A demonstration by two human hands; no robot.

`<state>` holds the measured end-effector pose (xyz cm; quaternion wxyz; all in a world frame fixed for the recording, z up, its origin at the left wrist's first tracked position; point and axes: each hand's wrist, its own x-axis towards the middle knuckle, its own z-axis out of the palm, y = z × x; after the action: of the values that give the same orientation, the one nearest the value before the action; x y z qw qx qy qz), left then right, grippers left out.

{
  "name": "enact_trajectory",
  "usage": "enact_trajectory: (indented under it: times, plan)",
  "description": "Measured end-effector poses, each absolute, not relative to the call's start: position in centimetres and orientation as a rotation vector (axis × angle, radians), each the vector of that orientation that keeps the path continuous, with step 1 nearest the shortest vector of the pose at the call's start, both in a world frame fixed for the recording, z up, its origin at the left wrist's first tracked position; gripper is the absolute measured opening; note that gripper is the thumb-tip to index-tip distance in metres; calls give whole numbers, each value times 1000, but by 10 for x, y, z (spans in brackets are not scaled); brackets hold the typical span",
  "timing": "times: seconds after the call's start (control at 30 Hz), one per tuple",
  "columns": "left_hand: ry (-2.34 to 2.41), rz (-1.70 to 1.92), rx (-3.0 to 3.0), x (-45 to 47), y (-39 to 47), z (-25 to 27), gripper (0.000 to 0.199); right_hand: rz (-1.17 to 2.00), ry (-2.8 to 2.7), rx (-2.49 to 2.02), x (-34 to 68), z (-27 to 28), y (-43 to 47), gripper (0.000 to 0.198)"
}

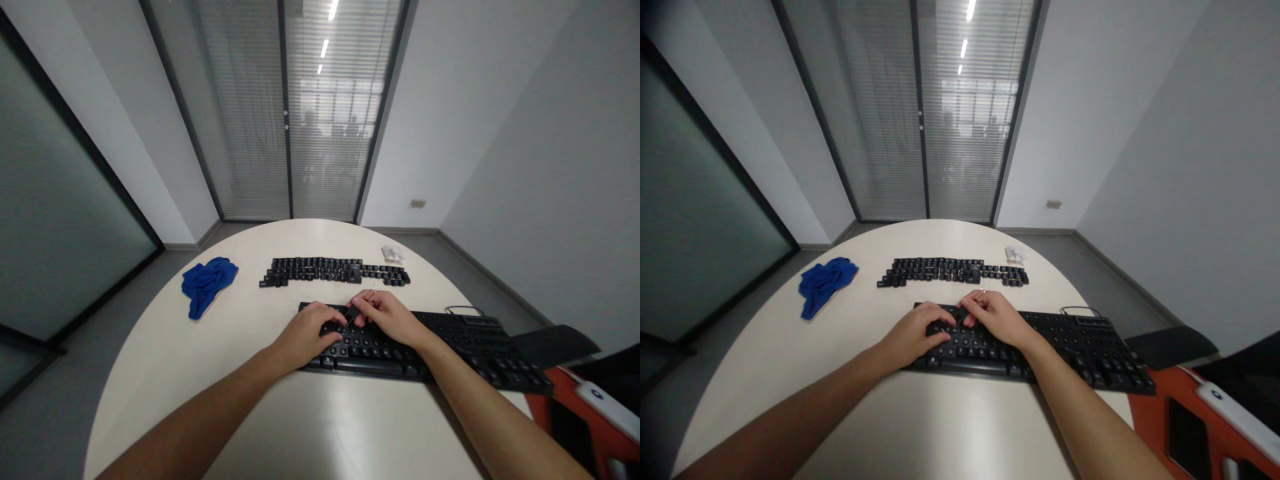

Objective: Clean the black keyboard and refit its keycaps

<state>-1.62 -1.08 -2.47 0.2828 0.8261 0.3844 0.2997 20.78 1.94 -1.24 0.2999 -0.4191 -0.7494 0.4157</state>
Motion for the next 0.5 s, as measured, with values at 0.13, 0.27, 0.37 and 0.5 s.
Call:
enact_trajectory:
  times: [0.13,0.27,0.37,0.5]
  plan:
    - [1015,813,2144,-17,-8,-28,24,1102,-1986,-1118,207,-13,19,46]
    - [932,782,2171,-22,-4,-31,25,1128,-1982,-1122,208,-14,19,46]
    - [851,756,2241,-25,-3,-30,25,1120,-1988,-1125,208,-15,20,51]
    - [871,721,2398,-25,-7,-25,23,1142,-1978,-1126,208,-14,19,48]
